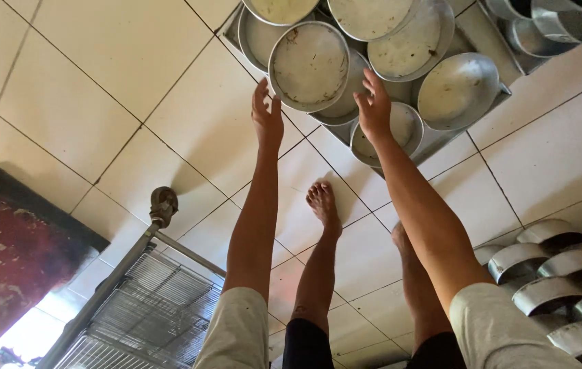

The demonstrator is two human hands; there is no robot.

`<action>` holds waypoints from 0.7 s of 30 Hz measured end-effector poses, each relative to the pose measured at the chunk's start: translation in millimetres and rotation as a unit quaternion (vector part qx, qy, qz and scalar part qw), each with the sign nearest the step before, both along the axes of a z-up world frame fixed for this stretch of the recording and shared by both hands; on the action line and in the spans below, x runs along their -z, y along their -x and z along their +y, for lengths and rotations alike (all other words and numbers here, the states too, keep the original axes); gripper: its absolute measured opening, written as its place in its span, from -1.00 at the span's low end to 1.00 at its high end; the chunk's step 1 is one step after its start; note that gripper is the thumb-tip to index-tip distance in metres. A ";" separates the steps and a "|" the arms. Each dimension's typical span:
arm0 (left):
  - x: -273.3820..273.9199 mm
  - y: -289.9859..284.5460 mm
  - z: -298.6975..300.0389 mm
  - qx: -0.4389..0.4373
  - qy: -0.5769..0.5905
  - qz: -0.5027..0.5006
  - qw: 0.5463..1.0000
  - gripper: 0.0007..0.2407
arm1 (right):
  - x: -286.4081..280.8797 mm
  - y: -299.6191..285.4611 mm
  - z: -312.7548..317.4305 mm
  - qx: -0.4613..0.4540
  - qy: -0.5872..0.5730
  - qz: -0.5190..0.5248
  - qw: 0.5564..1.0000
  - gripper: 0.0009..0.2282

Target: The person organizes and stacks metal baking pans onto a tray on the floor.

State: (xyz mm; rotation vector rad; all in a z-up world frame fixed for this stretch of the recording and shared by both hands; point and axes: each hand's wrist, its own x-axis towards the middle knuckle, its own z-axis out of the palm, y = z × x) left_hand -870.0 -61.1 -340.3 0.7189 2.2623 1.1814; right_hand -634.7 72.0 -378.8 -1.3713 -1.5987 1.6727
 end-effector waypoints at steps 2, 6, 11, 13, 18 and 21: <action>30.2 7.3 0.2 -0.003 -0.004 0.010 1.000 -0.60 | 18.7 7.0 3.6 0.006 0.009 0.025 1.000 -0.47; 46.0 10.8 6.3 -0.005 -0.006 0.022 1.000 -0.57 | 24.5 21.8 15.7 -0.011 0.015 0.027 0.999 -0.45; 52.7 10.9 2.0 0.008 -0.005 -0.023 1.000 -0.58 | 26.0 26.8 21.5 -0.043 -0.014 0.050 0.998 -0.43; 57.0 9.8 0.9 0.000 -0.007 -0.061 0.998 -0.58 | 24.9 30.5 21.5 -0.044 0.013 0.065 0.997 -0.42; 57.0 15.1 4.3 -0.037 0.039 -0.175 0.983 -0.58 | -32.3 48.4 30.0 0.015 0.192 0.055 0.980 -0.39; 36.5 16.1 8.6 -0.024 0.076 -0.186 0.979 -0.57 | 0.6 39.3 23.1 0.016 0.227 0.114 0.967 -0.39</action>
